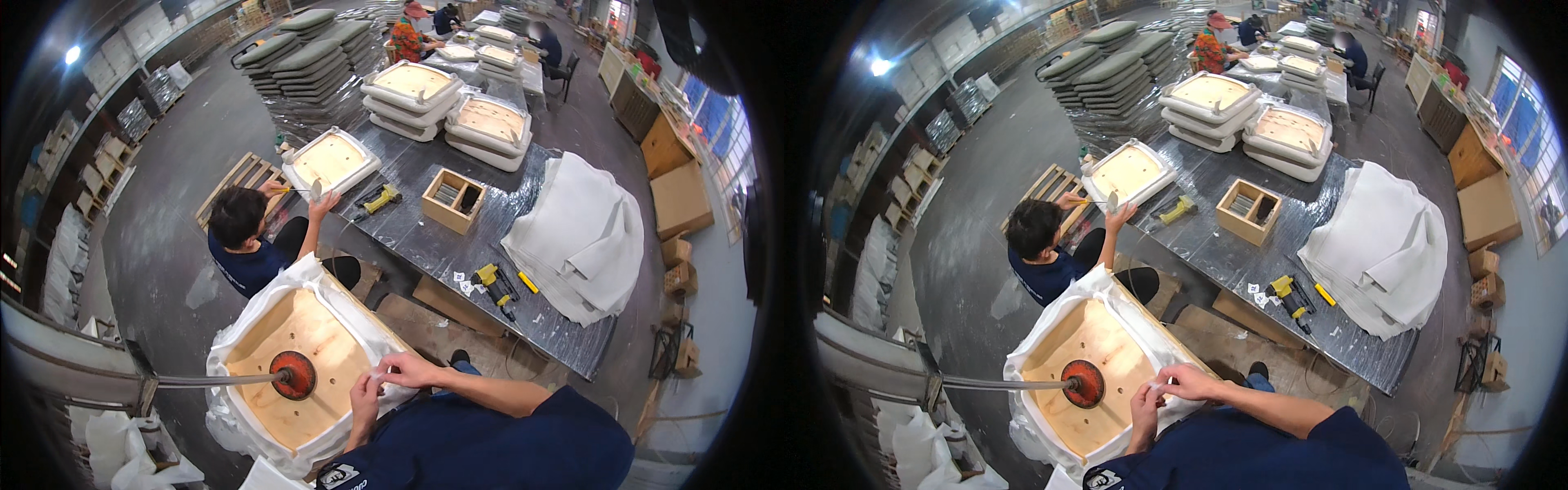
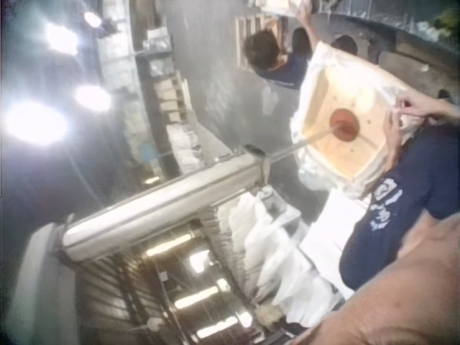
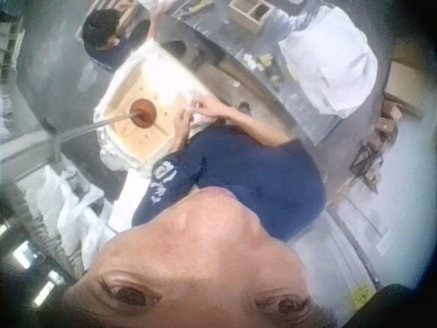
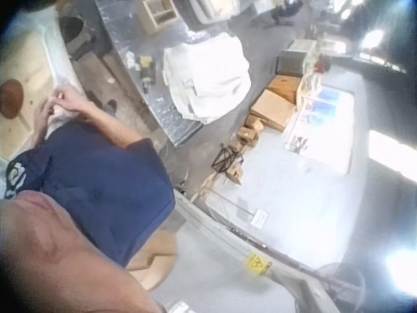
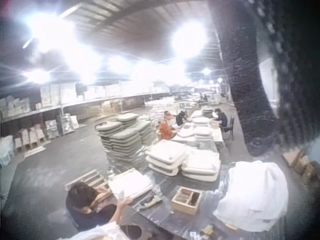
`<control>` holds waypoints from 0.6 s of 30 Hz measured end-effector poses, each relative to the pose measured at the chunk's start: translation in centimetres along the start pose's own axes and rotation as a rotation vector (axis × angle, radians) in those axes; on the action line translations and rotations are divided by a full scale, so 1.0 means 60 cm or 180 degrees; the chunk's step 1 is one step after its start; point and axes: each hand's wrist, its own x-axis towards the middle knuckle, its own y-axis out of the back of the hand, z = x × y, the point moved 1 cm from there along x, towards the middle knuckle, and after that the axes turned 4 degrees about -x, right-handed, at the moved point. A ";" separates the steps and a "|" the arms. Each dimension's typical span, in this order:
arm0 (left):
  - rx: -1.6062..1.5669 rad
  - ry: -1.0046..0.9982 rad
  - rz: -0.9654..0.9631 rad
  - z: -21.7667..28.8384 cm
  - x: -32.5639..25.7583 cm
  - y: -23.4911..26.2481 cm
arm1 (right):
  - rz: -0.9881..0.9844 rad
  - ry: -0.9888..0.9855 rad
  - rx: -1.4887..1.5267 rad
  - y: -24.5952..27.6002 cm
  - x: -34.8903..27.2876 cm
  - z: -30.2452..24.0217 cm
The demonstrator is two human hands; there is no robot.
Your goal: The person covers a wooden chair base with white fabric, pulls the fabric taut, and secures it using a staple gun. They repeatedly adjust the fabric and apply staples along the edges to attach the material to the wood.
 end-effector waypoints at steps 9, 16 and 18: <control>0.2088 -0.1628 -0.0940 0.083 0.080 -0.184 | 0.1782 -0.2506 -0.1261 0.172 -0.143 0.236; 0.3944 -0.1651 0.0721 -0.036 0.051 -0.007 | 0.2169 -0.3433 -0.1058 0.336 -0.234 0.417; 0.4309 -0.1358 0.0453 -0.085 0.090 0.011 | 0.2393 -0.3250 -0.1411 0.380 -0.230 0.493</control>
